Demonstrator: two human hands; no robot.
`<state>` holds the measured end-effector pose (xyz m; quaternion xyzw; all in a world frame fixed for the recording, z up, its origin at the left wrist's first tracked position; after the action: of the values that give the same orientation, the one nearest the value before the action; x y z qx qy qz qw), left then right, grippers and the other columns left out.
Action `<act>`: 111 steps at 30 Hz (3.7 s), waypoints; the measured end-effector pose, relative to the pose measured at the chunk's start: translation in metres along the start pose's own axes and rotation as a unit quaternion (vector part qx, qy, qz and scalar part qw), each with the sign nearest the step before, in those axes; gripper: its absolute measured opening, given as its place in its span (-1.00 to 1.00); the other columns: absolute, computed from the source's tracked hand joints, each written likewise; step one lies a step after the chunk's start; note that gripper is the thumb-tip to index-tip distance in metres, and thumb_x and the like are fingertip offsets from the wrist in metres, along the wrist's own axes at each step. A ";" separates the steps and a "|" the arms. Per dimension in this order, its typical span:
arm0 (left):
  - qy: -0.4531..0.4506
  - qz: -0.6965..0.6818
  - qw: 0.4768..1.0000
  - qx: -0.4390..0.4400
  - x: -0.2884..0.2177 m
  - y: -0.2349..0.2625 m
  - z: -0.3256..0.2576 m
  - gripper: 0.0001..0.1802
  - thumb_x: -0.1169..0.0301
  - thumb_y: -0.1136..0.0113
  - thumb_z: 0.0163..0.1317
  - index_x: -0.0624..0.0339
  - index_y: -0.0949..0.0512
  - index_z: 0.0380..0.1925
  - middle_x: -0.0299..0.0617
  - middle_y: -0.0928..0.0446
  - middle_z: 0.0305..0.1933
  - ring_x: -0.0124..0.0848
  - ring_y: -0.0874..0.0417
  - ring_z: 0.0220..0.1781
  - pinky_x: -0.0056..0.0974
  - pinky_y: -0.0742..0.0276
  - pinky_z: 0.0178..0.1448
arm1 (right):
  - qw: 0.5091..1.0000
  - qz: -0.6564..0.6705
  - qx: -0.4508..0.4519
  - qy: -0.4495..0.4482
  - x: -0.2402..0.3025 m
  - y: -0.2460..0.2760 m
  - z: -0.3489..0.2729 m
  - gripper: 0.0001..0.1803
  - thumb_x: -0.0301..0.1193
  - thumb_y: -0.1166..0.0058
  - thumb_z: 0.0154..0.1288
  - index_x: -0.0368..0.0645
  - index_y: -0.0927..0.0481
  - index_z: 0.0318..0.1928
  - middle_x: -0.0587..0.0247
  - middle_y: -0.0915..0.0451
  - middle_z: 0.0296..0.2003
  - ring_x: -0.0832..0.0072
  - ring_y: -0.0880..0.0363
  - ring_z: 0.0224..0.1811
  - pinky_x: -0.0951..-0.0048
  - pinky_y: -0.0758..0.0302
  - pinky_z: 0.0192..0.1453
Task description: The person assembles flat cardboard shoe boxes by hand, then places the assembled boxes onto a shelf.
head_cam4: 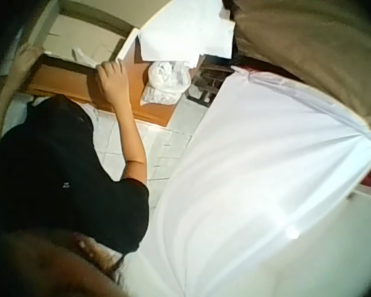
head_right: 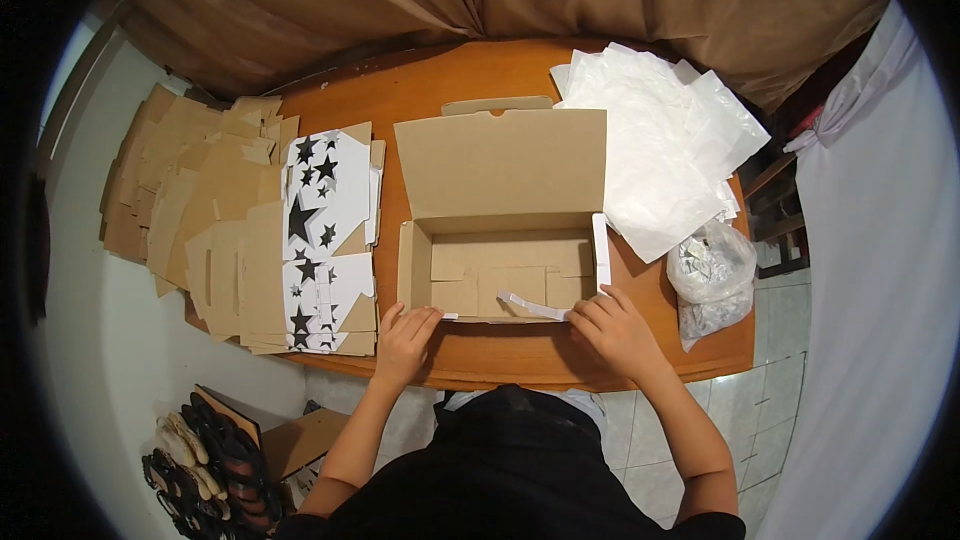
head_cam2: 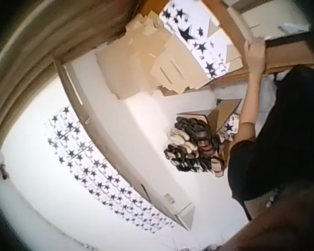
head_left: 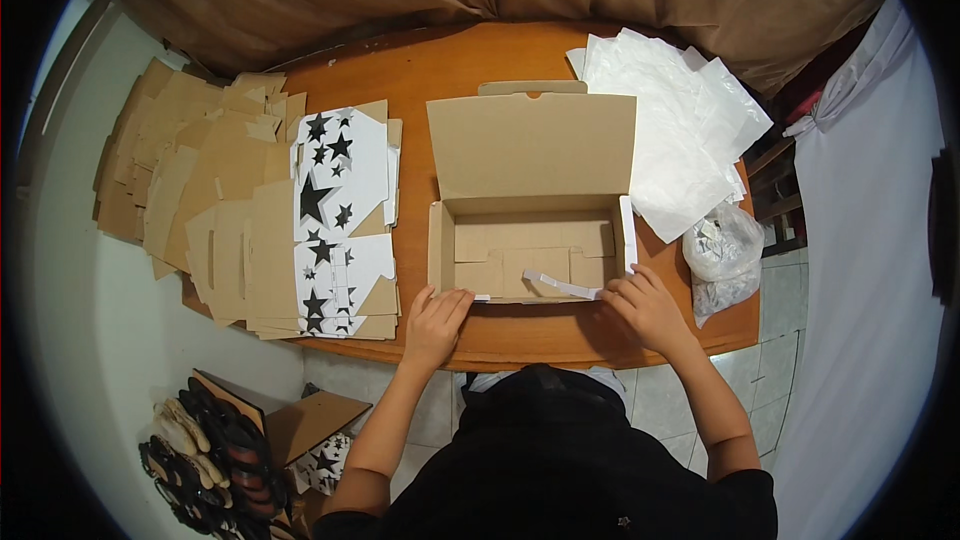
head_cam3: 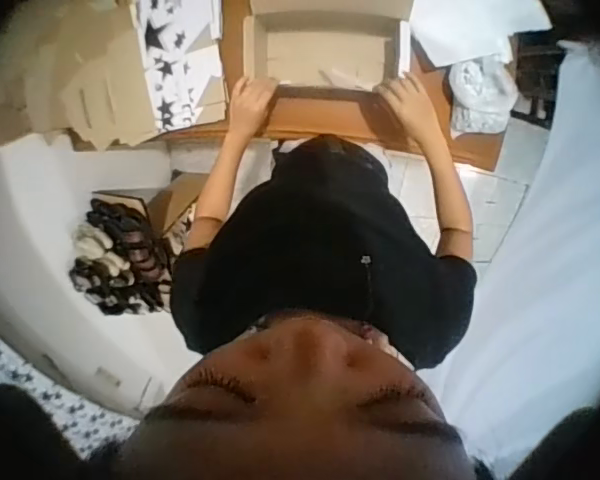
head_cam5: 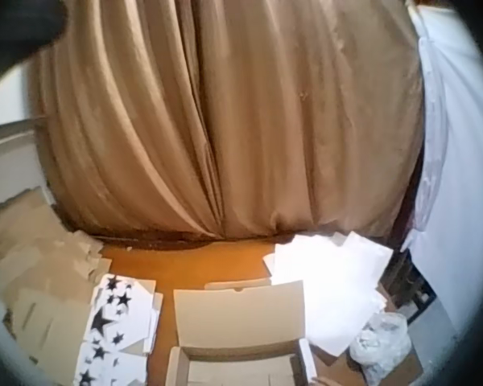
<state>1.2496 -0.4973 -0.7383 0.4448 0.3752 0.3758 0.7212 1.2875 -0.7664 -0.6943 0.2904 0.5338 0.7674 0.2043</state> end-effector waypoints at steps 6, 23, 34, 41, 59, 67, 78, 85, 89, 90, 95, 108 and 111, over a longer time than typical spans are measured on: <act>0.011 -0.008 1.000 0.014 -0.002 -0.002 0.006 -0.64 0.59 -0.09 -0.06 0.13 -0.54 -0.18 -0.29 -0.55 -0.20 -0.41 -0.56 -0.11 -0.12 -0.24 0.26 | 1.000 -0.015 0.000 0.001 -0.007 -0.009 -0.015 -0.72 -0.45 -0.08 0.05 -0.16 -0.57 -0.16 0.29 -0.55 -0.24 0.43 -0.51 -0.16 0.14 -0.27 0.32; 0.142 -0.026 0.988 -0.048 0.011 0.012 -0.001 -0.57 0.39 -0.06 0.18 0.21 -0.43 0.08 -0.02 -0.37 0.20 -0.08 -0.30 0.30 0.05 -0.04 0.39 | 0.985 0.119 0.111 -0.060 -0.028 -0.023 0.011 -0.67 -0.48 -0.12 0.04 -0.22 -0.55 -0.12 0.12 -0.59 -0.23 0.20 -0.54 -0.12 0.16 -0.33 0.27; 0.311 0.095 0.942 0.083 -0.001 -0.015 -0.015 -0.27 0.12 -0.07 0.22 0.21 -0.13 0.32 0.13 0.02 0.43 0.09 0.07 0.45 0.38 0.26 0.34 | 0.981 0.065 -0.053 0.172 0.025 -0.065 0.190 -0.74 -0.40 -0.05 0.13 -0.21 -0.57 -0.16 0.22 -0.59 -0.18 0.32 -0.52 -0.10 0.34 -0.41 0.08; 0.268 0.068 0.958 0.078 -0.012 -0.008 -0.013 -0.31 0.03 -0.07 0.20 -0.20 -0.17 0.34 0.16 0.12 0.45 0.25 0.12 0.43 0.45 0.24 0.29 | 0.954 -0.116 0.063 0.270 0.039 -0.103 0.238 -0.79 -0.34 0.03 0.18 -0.02 -0.67 -0.26 0.46 -0.62 -0.22 0.48 -0.45 0.03 0.29 -0.23 0.27; 0.349 0.068 0.933 0.054 0.034 -0.043 -0.008 -0.60 0.22 -0.03 0.19 0.39 -0.65 -0.44 0.16 -0.17 0.34 0.25 0.15 0.43 0.46 0.40 0.30 | 0.923 -0.180 0.084 0.329 0.048 -0.127 0.234 -0.80 -0.36 0.06 0.17 0.06 -0.66 -0.42 0.50 -0.63 -0.35 0.52 -0.56 -0.14 0.16 -0.01 0.44; 0.281 0.202 0.938 -0.009 0.079 -0.031 -0.015 -0.63 0.26 -0.04 0.15 0.40 -0.64 -0.49 0.14 -0.21 0.33 0.28 0.13 0.43 0.44 0.45 0.31 | 0.960 -0.048 -0.131 0.243 0.033 -0.104 0.208 -0.77 -0.37 0.11 0.18 -0.05 -0.62 -0.25 0.34 -0.56 -0.08 0.44 -0.47 0.08 0.15 -0.02 0.45; 0.355 0.121 0.925 0.059 0.079 -0.012 0.004 -0.65 0.29 -0.02 0.18 0.37 -0.66 -0.50 0.15 -0.24 0.31 0.25 0.16 0.45 0.42 0.46 0.33 | 0.979 -0.053 0.089 0.177 -0.036 0.000 0.030 -0.80 -0.40 0.01 0.07 -0.10 -0.59 -0.27 0.37 -0.54 -0.22 0.46 -0.47 -0.08 0.21 -0.22 0.35; 0.367 0.120 0.921 0.045 0.077 -0.013 0.004 -0.65 0.29 -0.01 0.18 0.34 -0.67 -0.49 0.16 -0.22 0.32 0.25 0.16 0.45 0.41 0.46 0.34 | 0.990 -0.056 0.029 0.122 -0.031 -0.009 -0.013 -0.73 -0.37 0.03 0.14 -0.05 -0.55 -0.13 0.42 -0.51 -0.04 0.48 -0.42 0.09 0.17 -0.15 0.38; 0.352 0.166 0.920 0.037 0.060 -0.012 0.011 -0.70 0.30 -0.04 0.18 0.29 -0.66 -0.36 0.16 -0.23 0.31 0.26 0.14 0.44 0.43 0.44 0.33 | 0.992 -0.032 0.008 0.121 -0.037 -0.014 -0.006 -0.73 -0.36 0.02 0.14 -0.07 -0.54 -0.13 0.38 -0.51 -0.03 0.48 -0.42 0.10 0.19 -0.18 0.37; 0.307 0.161 0.938 -0.022 0.039 -0.006 0.023 -0.73 0.31 -0.05 0.18 0.24 -0.64 -0.29 0.11 -0.28 0.28 0.24 0.09 0.43 0.45 0.43 0.32 | 0.991 -0.020 0.016 0.134 -0.040 -0.016 -0.004 -0.74 -0.36 0.01 0.13 -0.07 -0.54 -0.13 0.36 -0.52 -0.04 0.48 -0.43 0.09 0.21 -0.20 0.36; 0.064 -0.060 0.995 0.040 -0.090 -0.009 0.079 -0.71 0.19 -0.14 0.15 0.09 -0.63 -0.22 -0.18 -0.54 -0.09 0.08 -0.18 0.31 0.52 0.34 0.27 | 0.980 -0.043 0.002 0.193 -0.061 -0.011 0.009 -0.75 -0.33 -0.02 0.14 -0.07 -0.53 -0.16 0.28 -0.55 -0.11 0.45 -0.49 0.02 0.23 -0.26 0.32; -0.001 -0.057 0.985 0.161 -0.145 -0.077 0.100 -0.74 0.28 -0.17 0.07 0.30 -0.63 -0.53 -0.05 -0.60 -0.43 -0.11 -0.47 0.04 0.30 0.10 0.30 | 0.987 -0.119 0.004 0.104 -0.088 -0.029 0.041 -0.76 -0.08 -0.03 0.14 0.11 -0.54 -0.30 0.55 -0.42 -0.31 0.51 -0.38 -0.13 0.14 -0.04 0.44; 0.037 -0.137 0.979 0.145 -0.143 -0.080 0.095 -0.77 0.34 -0.12 0.07 0.29 -0.61 -0.58 -0.04 -0.59 -0.46 -0.17 -0.53 -0.08 0.16 -0.04 0.26 | 0.990 -0.109 -0.014 0.088 -0.089 -0.030 0.036 -0.76 -0.09 -0.03 0.16 0.10 -0.52 -0.26 0.56 -0.43 -0.29 0.50 -0.38 -0.14 0.20 -0.11 0.39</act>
<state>1.2876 -0.6824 -0.7522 0.4748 0.5094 0.2317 0.6793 1.3779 -0.7860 -0.7326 0.1593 0.5670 0.7707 0.2431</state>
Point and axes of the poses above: each hand's wrist, its own z-axis towards the middle knuckle, its own y-axis out of the back of the hand, x = y × z, the point moved 6 cm from there along z, towards the middle knuckle
